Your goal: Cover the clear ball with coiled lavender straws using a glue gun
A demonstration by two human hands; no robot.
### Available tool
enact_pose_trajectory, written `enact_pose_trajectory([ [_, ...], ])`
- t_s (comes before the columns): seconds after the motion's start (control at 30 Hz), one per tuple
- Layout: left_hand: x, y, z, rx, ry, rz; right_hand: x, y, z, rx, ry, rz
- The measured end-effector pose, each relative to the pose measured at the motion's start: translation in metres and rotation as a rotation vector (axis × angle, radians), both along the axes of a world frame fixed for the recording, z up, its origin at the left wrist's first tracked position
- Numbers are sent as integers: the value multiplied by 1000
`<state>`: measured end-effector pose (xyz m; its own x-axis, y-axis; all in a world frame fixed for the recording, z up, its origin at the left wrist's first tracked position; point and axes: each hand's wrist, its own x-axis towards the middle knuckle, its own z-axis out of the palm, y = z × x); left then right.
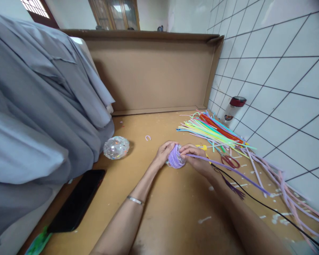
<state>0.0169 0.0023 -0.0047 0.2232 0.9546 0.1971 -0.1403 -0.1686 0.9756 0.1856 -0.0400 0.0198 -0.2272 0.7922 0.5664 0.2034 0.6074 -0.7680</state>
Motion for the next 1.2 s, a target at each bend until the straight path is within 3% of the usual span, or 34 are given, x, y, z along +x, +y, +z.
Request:
enact_pose_trajectory([
  [0.5,-1,2,-5,17,3,-4,5,4,-2,-90,47,38],
  [1.2,-5,-3,1,73,85,-43,2,2,1,-43,-26,40],
])
